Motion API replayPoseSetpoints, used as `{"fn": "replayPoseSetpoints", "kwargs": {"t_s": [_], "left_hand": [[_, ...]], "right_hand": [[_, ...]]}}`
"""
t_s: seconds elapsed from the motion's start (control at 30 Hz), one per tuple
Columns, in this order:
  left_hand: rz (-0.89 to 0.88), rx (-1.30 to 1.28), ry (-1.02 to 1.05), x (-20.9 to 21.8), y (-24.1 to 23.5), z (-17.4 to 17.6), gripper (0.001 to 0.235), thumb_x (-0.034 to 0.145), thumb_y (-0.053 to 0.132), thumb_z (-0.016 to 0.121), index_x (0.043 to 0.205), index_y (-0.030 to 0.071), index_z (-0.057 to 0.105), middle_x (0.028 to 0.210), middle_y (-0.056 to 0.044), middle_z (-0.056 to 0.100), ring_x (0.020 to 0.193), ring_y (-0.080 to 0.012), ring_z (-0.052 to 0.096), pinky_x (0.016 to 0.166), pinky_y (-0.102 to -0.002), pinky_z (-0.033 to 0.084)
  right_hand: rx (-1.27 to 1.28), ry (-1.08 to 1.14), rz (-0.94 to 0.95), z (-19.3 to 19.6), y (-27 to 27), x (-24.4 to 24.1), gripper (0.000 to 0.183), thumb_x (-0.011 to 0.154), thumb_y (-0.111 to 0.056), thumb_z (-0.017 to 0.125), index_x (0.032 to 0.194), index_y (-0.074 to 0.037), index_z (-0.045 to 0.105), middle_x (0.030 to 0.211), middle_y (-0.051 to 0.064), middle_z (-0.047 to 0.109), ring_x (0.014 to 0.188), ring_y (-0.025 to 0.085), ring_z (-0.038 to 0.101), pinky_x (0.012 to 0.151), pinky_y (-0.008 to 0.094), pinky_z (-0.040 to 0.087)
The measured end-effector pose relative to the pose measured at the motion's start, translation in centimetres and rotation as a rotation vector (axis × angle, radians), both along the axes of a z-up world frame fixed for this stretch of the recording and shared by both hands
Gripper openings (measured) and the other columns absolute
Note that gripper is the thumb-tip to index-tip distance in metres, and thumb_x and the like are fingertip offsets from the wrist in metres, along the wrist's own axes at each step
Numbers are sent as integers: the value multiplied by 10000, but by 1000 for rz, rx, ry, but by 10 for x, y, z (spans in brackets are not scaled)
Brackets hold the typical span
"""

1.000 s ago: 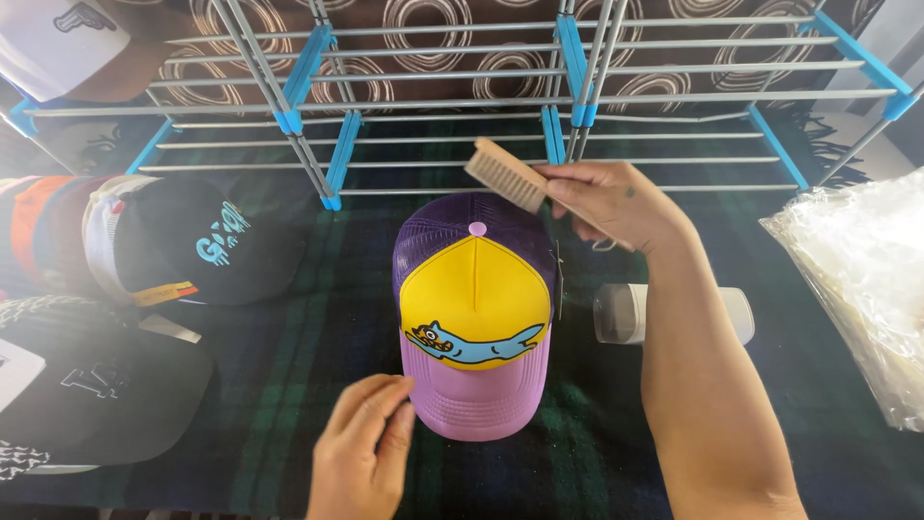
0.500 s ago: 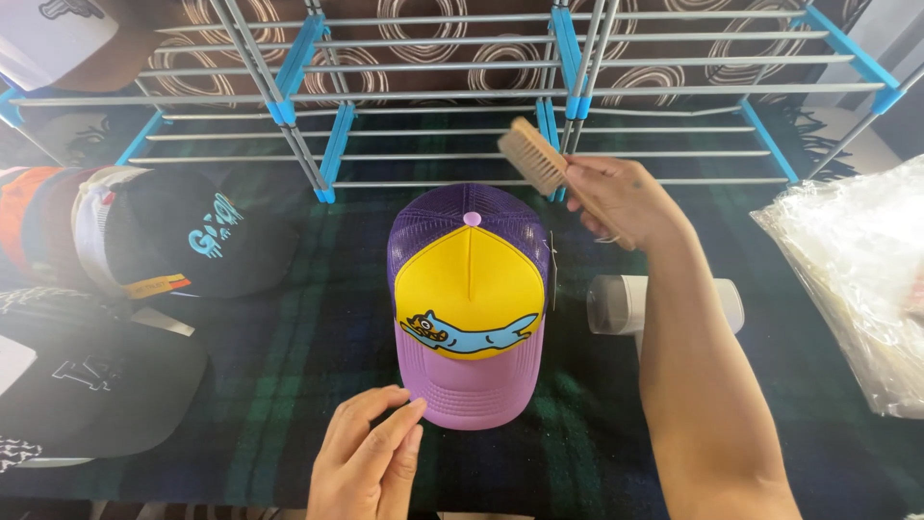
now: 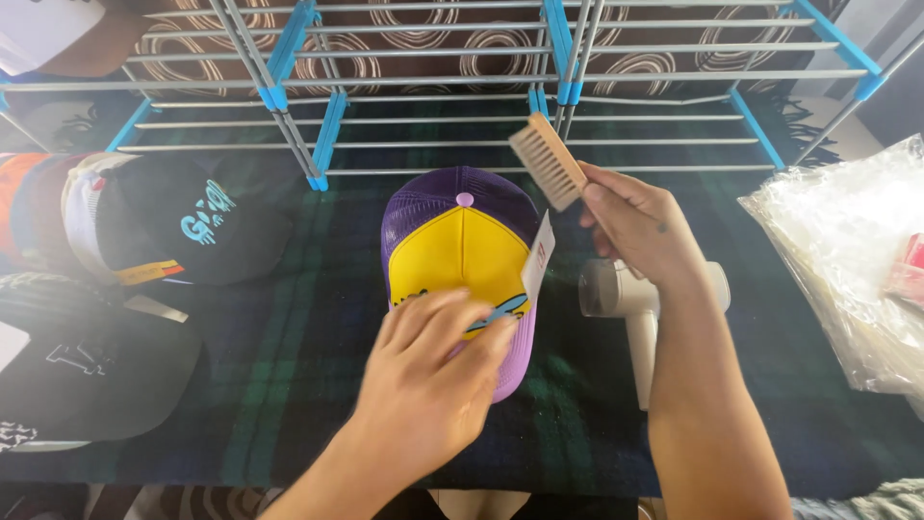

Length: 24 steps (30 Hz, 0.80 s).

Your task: The person places a white and brown cap on a metal rack, then picks up a purple and yellow cap. They brush the cap with a wooden brush and then use a hair dryer to dry it.

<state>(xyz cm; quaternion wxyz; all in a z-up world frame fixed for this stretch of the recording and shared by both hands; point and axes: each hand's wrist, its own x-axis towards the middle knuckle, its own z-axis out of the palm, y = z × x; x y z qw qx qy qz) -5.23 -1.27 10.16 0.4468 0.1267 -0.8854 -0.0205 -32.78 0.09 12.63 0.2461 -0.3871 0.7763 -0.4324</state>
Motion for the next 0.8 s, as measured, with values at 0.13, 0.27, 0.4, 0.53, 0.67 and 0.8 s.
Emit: {"fn": "replayPoseSetpoints", "kwargs": {"t_s": [0.13, 0.27, 0.4, 0.53, 0.67, 0.8], "left_hand": [[43, -253, -270, -62, -15, 5, 339, 873, 136, 732, 1207, 112, 676, 1205, -149, 633, 1199, -369, 554, 950, -553, 455], [206, -241, -866, -117, -12, 19, 371, 1031, 153, 472, 1325, 251, 677, 1506, -154, 543, 1493, -379, 373, 1199, -644, 171], [378, -237, -1116, -149, -15, 33, 387, 1053, 198, 446, 1372, 266, 655, 1565, -107, 506, 1519, -357, 343, 1213, -673, 105], [320, -245, -943, -179, -39, -3, 304, 947, 111, 512, 1131, 159, 748, 1237, -167, 653, 1253, -411, 536, 1083, -761, 232], [107, -152, -441, -189, -83, -18, 209, 805, 66, 556, 904, 98, 737, 869, -140, 679, 873, -375, 663, 773, -628, 474], [-11, 189, -528, -137, -94, 36, 284, 818, 67, 610, 1059, 144, 740, 915, -83, 704, 891, -322, 710, 775, -528, 536]], "right_hand": [[73, 38, 75, -30, -9, -9, 402, 1030, -354, 543, 1373, -210, 695, 937, 56, 688, 669, 170, 575, 526, 306, 445], [-131, 32, -51, -89, -8, -44, 368, 1003, -302, 634, 1350, -195, 688, 871, 147, 716, 517, 170, 623, 409, 296, 531], [-269, -62, -196, -47, 36, -11, 420, 1046, -263, 591, 1419, -70, 606, 864, 142, 685, 517, 158, 615, 406, 288, 511], [-253, -71, -269, -29, 64, 15, 412, 1058, -267, 573, 1429, -92, 609, 855, 111, 687, 529, 143, 625, 399, 282, 519], [-418, -117, -294, -49, 68, 14, 428, 1082, -250, 543, 1429, 1, 570, 802, 107, 628, 516, 141, 588, 404, 263, 510], [-505, -141, -256, -63, 69, 34, 442, 1100, -241, 525, 1409, 73, 546, 784, 109, 608, 503, 139, 584, 375, 263, 501]]}}
